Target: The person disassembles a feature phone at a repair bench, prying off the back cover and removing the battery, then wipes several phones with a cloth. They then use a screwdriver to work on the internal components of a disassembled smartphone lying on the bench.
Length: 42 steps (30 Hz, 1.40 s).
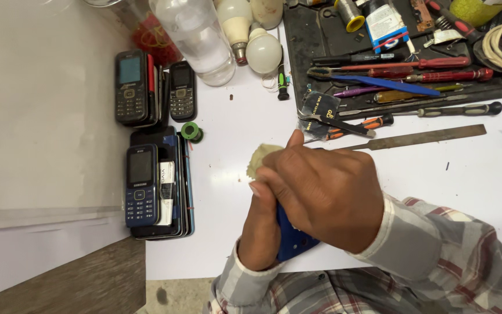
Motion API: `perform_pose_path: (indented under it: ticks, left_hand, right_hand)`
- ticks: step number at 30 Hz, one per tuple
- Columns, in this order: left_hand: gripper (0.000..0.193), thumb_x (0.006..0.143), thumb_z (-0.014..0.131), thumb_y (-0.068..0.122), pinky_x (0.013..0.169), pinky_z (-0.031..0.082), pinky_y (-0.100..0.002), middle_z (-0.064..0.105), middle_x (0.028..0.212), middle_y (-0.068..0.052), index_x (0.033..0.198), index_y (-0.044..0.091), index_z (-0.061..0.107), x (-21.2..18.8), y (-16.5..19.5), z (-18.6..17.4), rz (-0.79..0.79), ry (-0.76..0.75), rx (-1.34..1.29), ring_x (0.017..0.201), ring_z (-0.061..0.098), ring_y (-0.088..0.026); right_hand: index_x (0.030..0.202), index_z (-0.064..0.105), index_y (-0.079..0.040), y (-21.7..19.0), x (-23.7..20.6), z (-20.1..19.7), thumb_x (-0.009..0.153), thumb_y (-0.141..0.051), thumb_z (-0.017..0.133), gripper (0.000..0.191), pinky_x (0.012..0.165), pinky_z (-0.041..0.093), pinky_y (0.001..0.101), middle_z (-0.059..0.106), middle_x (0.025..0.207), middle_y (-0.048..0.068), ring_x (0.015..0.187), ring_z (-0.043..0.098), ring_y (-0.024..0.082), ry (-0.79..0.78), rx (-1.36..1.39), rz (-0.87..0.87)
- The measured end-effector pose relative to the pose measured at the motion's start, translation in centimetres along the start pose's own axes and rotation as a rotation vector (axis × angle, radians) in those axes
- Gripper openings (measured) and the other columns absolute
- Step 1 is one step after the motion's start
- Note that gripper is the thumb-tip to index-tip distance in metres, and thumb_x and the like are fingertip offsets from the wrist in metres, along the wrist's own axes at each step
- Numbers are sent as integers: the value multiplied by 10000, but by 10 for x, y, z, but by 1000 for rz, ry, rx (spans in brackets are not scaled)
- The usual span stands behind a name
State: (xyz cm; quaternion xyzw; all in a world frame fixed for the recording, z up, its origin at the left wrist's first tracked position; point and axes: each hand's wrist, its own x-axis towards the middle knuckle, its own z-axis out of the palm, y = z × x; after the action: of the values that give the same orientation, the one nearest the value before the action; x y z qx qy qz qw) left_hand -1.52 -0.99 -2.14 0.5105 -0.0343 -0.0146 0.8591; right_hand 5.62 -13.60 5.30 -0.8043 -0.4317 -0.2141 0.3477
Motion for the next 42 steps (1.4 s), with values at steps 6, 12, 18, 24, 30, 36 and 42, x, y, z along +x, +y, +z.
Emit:
perform_pose_path:
  ticks: [6, 12, 18, 24, 30, 36, 42]
  left_hand:
    - [659, 1083, 483, 443, 821, 508, -358, 627, 1097, -188, 1469, -90, 522, -11, 8, -8, -169, 40, 200, 906, 571, -239]
    - [614, 1043, 365, 437, 734, 649, -353, 759, 1092, -237, 1294, -83, 573, 2, 41, -13, -194, 170, 11, 847, 771, -231]
    - [535, 1062, 370, 384, 672, 616, -319, 760, 1042, -213, 1233, -68, 601, 28, 44, -25, -189, 251, -67, 768, 725, -178]
    - [284, 1123, 547, 269, 530, 439, -201, 638, 821, -18, 1155, -5, 616, 32, 32, -36, -77, 252, -129, 624, 560, -53]
    - [211, 986, 582, 231, 502, 450, -211, 660, 757, -8, 1043, 41, 654, 15, 33, -41, -120, 423, -58, 592, 590, -53]
    - [245, 1022, 631, 205, 424, 396, -223, 655, 679, -71, 965, -33, 650, -4, 32, -48, -86, 516, 120, 477, 517, -78]
    - [317, 910, 640, 50, 497, 531, -262, 714, 747, -138, 1184, -98, 581, -7, 26, -42, -108, 465, 127, 540, 649, -145]
  right_hand:
    - [947, 662, -45, 26, -16, -2, 1029, -129, 671, 117, 498, 470, 404, 656, 717, 104, 575, 659, 270, -24, -39, 233]
    - [992, 685, -26, 59, -43, -30, 1066, -161, 666, 155, 509, 468, 362, 669, 748, 119, 564, 644, 223, -5, -132, 439]
    - [1054, 715, 24, 75, -67, -60, 1099, -173, 685, 204, 553, 453, 288, 646, 714, 98, 564, 595, 147, 108, -187, 616]
    - [1051, 723, 78, 88, -70, -68, 991, -77, 751, 169, 574, 467, 285, 605, 975, 213, 647, 583, 179, 110, -252, 527]
    - [1163, 677, 50, 82, -81, -66, 1076, -87, 718, 167, 589, 459, 235, 610, 963, 112, 652, 581, 113, 164, -137, 644]
    - [1105, 718, 34, 70, -83, -57, 988, -56, 737, 149, 627, 479, 264, 639, 952, 111, 700, 598, 126, 36, -162, 560]
    - [1109, 730, 0, 57, -80, -42, 930, -107, 715, 209, 606, 507, 242, 682, 934, 65, 689, 621, 99, -91, 29, 609]
